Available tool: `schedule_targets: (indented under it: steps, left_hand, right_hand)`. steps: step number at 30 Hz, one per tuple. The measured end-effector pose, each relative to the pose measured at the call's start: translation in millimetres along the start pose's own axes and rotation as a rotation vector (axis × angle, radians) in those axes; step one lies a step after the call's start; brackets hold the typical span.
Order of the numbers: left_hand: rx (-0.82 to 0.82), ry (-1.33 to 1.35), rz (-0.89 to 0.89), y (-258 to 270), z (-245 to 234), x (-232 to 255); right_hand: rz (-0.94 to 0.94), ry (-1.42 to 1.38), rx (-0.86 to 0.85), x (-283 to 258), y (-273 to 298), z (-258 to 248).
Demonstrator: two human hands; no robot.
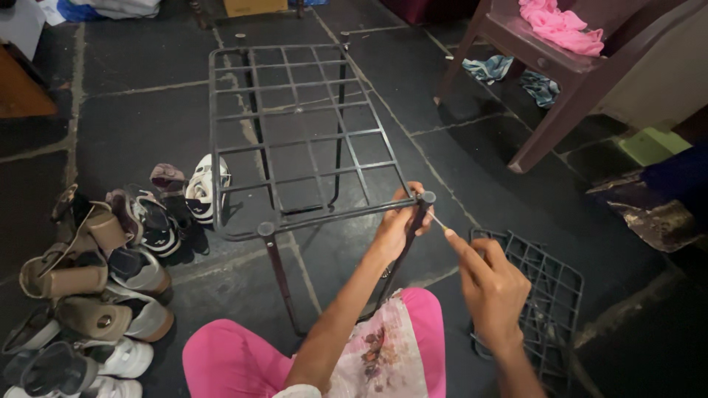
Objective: The person assembles a metal wire rack by inserting and tightening screws into the frame joints using a screwdriver. They attach multiple grid panels to the frame and secure them with screws.
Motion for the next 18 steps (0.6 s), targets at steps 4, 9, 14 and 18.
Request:
schedule_targets:
  steps: [4, 9, 14, 18]
  left_hand:
    - [0.009, -0.043, 0.005, 0.2, 0.2, -0.6]
    - [-0.031, -0.051, 0.014, 0.9, 2.6, 3.1]
    - [-0.018, -0.042, 0.016, -1.2, 2.5, 4.4]
    - [0.002, -0.044, 0.002, -1.6, 1.3, 2.8]
  right_hand:
    - [-0.032, 0.027, 0.023, -4.3, -1.4, -4.1]
    - [-0.112, 0.089, -0.031, -15.0, -3.4, -8.1]
    - [-0.027, -0.022, -0.12, -24.1, -7.1, -4.3]
    - [0.183, -0.353, -0.175, -25.7, -9.7, -3.8]
Point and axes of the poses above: each hand's wrist, its own y-axis away from the middle knuckle, its own z-axis out of the palm, x = y × z, the point moved 3 cm from there along -y, towards the middle knuckle, and after that the axes turned 11 degrees about z, right-handed, at the moved point
